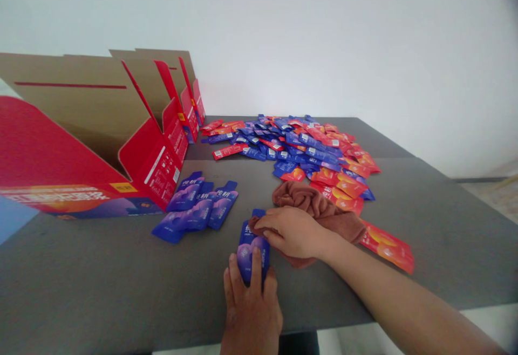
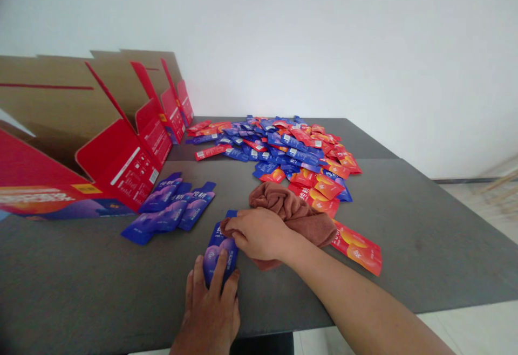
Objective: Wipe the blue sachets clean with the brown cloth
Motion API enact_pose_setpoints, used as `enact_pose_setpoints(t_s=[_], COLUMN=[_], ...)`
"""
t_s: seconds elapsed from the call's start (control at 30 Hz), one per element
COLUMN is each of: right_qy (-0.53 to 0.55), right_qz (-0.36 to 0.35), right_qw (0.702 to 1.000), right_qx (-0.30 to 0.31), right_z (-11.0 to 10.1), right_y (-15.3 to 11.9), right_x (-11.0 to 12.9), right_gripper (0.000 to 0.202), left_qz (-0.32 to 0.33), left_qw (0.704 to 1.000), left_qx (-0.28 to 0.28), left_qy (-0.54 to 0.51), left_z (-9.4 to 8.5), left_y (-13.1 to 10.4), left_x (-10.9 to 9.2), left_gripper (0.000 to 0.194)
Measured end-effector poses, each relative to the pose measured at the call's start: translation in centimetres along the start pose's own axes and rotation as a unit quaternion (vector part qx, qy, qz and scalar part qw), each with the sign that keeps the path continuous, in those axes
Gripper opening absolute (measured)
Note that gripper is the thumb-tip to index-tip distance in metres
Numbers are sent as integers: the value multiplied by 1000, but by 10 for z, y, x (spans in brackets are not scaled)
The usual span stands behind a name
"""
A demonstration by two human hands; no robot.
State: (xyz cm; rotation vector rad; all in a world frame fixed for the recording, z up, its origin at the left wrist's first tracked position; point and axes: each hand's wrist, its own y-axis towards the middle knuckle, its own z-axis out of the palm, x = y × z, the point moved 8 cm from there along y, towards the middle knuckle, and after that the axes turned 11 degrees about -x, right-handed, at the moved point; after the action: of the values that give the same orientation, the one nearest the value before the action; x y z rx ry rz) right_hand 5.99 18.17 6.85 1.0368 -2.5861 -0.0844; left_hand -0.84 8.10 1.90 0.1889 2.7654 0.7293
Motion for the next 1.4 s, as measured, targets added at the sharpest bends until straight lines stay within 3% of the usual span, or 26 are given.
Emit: enact_pose_setpoints(t_s=[0.4,0.9,1.4], right_qy=[59,8,53], right_qz=[-76,-21,-62], right_qw=[995,1000,996], right_qx=[27,-4,35], right_z=[-1,-3,-2], right_y=[-5,-1,-4], right_x=[19,7,18], right_gripper=[26,25,27], left_qz=[3,20,32], left_qw=[1000,999,999], left_qx=[-6,-16,-21], left_qy=[-1,19,25], left_z=[0,4,3], left_y=[-1,-4,-5], left_x=[0,0,-2], left_gripper=[33,27,27])
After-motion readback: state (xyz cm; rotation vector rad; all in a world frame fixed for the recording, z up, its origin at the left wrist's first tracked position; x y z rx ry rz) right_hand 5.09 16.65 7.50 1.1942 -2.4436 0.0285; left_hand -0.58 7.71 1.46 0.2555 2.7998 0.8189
